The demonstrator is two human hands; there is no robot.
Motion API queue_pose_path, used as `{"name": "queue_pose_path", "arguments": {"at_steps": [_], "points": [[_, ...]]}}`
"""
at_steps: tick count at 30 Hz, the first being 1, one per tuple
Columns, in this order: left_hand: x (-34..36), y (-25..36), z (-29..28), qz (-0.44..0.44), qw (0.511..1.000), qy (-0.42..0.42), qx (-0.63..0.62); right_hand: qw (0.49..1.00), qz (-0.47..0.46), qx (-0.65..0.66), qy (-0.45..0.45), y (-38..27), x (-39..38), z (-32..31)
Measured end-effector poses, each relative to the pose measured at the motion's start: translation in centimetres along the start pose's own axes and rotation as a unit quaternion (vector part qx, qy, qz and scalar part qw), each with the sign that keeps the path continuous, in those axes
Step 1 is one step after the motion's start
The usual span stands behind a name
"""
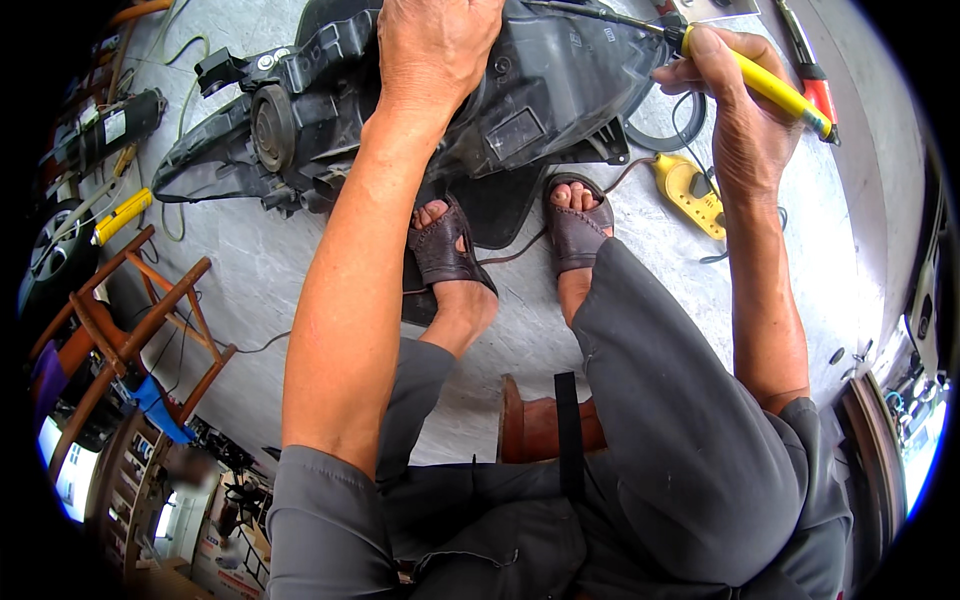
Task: The person uses a yellow soldering iron to apply heat to the edges and seams of a black plastic car headlight assembly. They hold the assembly with one hand and carefully move the soldering iron along the perimeter, occasionally repositioning the object to access different areas.
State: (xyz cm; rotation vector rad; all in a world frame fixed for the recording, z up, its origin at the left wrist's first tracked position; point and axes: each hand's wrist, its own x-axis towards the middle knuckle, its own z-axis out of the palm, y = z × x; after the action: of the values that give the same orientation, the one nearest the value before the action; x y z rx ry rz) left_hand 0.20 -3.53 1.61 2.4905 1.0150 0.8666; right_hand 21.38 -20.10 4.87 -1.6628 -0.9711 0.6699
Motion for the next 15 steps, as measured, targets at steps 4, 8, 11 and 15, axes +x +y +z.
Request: {"name": "queue_pose_path", "arguments": {"at_steps": [4, 8, 11, 15], "points": [[-0.09, -0.44, 0.08, 0.076, 0.994, -0.002, 0.075, 1.0, 0.001, 0.009, -0.009, -0.18, 0.16, 0.02], [-0.09, -0.42, 0.05, 0.084, 0.993, 0.002, 0.081, 1.0, 0.009, 0.017, -0.017, -0.29, 0.26, 0.02], [-0.05, -0.35, 0.04, 0.076, 0.995, 0.0, 0.071, 0.999, 0.022, 0.025, -0.023, -0.33, 0.14, -0.12], [0.09, -0.1, 0.16, 0.025, 1.0, 0.005, 0.018, 0.999, 0.017, 0.019, -0.02, -0.16, 0.01, -0.05]]}}
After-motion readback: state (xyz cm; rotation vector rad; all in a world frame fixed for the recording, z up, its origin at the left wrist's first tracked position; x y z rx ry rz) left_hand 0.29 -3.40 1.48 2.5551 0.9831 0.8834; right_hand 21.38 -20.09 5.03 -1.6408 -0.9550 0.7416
